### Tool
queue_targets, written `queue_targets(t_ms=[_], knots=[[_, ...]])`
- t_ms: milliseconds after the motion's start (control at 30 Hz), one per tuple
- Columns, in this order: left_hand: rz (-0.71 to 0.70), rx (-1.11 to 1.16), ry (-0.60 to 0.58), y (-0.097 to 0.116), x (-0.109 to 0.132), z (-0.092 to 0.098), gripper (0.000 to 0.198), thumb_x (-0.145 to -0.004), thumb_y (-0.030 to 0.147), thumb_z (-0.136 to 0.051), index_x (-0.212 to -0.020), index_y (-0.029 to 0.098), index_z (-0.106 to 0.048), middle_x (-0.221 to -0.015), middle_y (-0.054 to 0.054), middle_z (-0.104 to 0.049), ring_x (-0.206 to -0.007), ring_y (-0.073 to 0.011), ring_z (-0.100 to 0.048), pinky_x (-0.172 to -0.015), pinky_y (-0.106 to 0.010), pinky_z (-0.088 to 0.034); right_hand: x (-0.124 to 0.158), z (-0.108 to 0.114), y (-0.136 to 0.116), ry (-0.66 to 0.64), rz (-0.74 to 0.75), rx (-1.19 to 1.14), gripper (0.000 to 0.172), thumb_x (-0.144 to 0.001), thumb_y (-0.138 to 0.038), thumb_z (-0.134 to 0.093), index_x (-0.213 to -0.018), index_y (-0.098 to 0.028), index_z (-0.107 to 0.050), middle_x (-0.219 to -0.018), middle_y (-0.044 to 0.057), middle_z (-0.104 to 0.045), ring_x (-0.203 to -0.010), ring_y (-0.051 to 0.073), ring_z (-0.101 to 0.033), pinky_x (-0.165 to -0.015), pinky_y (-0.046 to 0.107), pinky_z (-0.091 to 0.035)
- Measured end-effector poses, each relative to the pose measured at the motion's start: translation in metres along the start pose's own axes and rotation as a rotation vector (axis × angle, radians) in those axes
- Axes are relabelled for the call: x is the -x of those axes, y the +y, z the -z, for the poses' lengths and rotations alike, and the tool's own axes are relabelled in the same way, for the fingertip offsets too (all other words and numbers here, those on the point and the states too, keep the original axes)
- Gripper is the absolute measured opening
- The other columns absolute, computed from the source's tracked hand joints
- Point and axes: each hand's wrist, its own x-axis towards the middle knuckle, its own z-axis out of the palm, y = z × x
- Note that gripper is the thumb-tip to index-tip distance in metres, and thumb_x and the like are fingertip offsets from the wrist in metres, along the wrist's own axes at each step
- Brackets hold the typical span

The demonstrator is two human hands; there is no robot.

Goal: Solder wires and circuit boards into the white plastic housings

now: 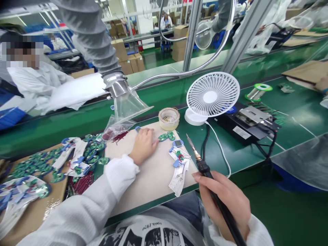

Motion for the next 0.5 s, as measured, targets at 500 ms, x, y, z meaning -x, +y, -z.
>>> queue_targets(t_ms=[500], knots=[[-0.121,0.082,0.210,-0.047,0.050,0.092,0.025,-0.095,0.031,-0.047,-0.106,0.017,-0.064,-0.106,-0.011,-0.067,-0.102,-0.0232,-0.058,-0.091,-0.037,-0.046,-0.011,-0.005,0.002,0.047,0.084,0.066,0.011,-0.093,-0.028,-0.056,-0.091,-0.024,-0.066,-0.084,0.001,-0.073,-0.065,0.019,-0.070,-0.059,0.029,-0.057]])
